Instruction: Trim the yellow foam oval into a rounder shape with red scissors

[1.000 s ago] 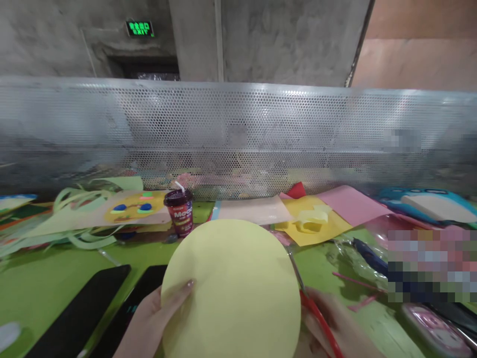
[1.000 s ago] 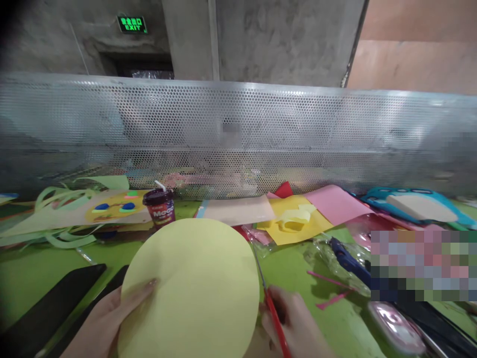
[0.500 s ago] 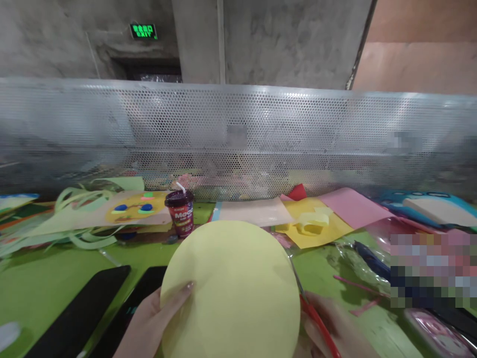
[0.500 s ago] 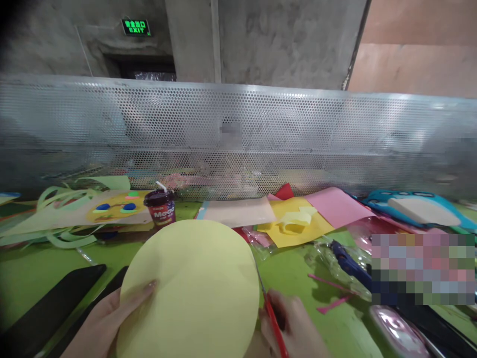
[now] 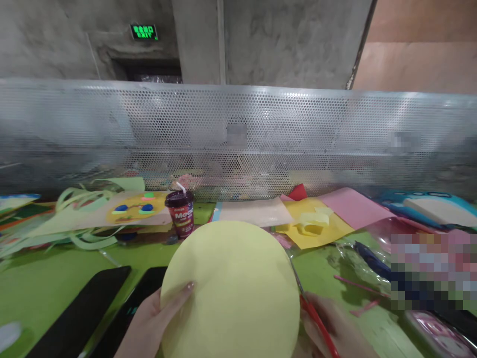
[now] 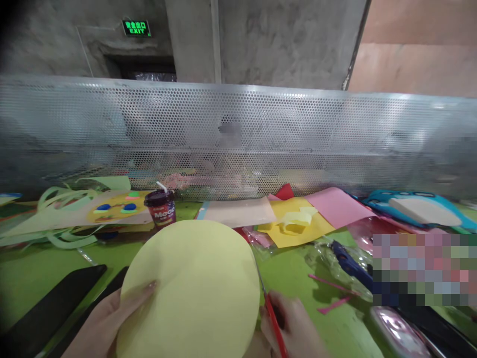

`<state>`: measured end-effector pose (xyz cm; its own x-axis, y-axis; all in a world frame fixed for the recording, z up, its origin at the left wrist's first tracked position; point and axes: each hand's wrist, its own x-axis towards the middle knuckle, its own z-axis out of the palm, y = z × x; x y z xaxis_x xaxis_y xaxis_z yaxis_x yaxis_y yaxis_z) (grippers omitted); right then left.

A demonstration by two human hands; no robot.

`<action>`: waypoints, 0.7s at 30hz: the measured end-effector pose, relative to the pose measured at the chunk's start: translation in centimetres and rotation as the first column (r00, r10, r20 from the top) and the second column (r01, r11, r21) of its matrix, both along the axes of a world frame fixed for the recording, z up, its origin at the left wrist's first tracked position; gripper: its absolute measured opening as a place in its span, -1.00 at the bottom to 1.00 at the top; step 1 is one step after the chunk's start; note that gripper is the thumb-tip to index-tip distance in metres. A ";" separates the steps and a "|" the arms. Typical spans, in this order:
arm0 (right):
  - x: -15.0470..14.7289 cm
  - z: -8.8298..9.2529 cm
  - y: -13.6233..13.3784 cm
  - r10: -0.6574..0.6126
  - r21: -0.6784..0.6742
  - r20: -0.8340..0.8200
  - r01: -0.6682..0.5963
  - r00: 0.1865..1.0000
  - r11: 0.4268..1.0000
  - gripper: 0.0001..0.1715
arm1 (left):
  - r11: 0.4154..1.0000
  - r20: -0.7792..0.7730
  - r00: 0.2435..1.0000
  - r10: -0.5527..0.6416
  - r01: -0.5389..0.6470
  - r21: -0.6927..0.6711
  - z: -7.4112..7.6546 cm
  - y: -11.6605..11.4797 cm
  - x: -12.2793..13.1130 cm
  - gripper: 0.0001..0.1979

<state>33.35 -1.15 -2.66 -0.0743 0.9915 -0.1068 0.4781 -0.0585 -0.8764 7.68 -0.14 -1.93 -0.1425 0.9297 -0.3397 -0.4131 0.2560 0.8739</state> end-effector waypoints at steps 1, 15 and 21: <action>0.0 0.0 0.0 0.008 -0.001 -0.007 -0.008 1.000 1.000 -0.58 | 1.000 -0.006 1.000 0.002 -0.002 0.005 -0.1 0.0 0.0 -0.52; -0.1 0.2 0.2 -0.026 0.009 -0.030 0.026 0.999 1.000 -0.75 | 1.000 -0.037 0.999 -0.005 0.005 -0.001 -0.2 0.0 0.0 -0.49; 0.3 0.0 0.5 0.008 -0.011 -0.016 -0.008 1.000 1.000 -0.78 | 1.000 -0.003 1.000 -0.012 0.012 -0.004 -0.1 0.0 0.0 -0.51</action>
